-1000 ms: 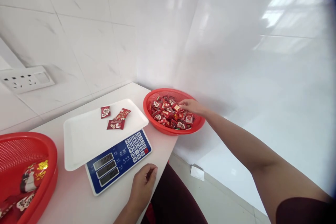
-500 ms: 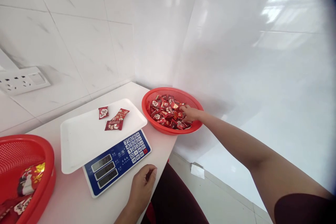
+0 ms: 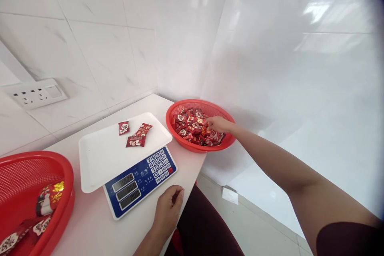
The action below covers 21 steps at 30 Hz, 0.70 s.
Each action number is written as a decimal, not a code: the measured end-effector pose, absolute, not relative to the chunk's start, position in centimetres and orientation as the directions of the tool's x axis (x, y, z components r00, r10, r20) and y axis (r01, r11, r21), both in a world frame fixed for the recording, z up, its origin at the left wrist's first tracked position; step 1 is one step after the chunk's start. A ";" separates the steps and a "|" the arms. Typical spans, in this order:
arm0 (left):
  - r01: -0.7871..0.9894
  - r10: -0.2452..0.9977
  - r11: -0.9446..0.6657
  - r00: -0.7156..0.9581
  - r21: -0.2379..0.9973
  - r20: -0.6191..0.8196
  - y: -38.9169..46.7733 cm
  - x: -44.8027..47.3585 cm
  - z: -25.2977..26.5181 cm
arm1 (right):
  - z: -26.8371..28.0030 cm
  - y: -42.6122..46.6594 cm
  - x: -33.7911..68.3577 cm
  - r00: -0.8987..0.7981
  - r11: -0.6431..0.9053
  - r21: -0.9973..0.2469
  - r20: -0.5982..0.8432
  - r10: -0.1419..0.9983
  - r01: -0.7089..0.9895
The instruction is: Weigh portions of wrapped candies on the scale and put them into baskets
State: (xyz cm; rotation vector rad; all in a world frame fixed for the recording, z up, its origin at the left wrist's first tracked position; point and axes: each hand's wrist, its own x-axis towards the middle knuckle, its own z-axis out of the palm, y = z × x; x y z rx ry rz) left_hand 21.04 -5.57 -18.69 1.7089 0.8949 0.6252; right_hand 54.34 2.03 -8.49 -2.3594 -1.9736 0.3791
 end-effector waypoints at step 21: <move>0.268 0.807 -0.172 0.591 0.948 -0.021 -5.7 21.0 -18.7 | -7.4 1.9 52.9 0.107 -0.121 -0.313 -0.062 0.992 0.942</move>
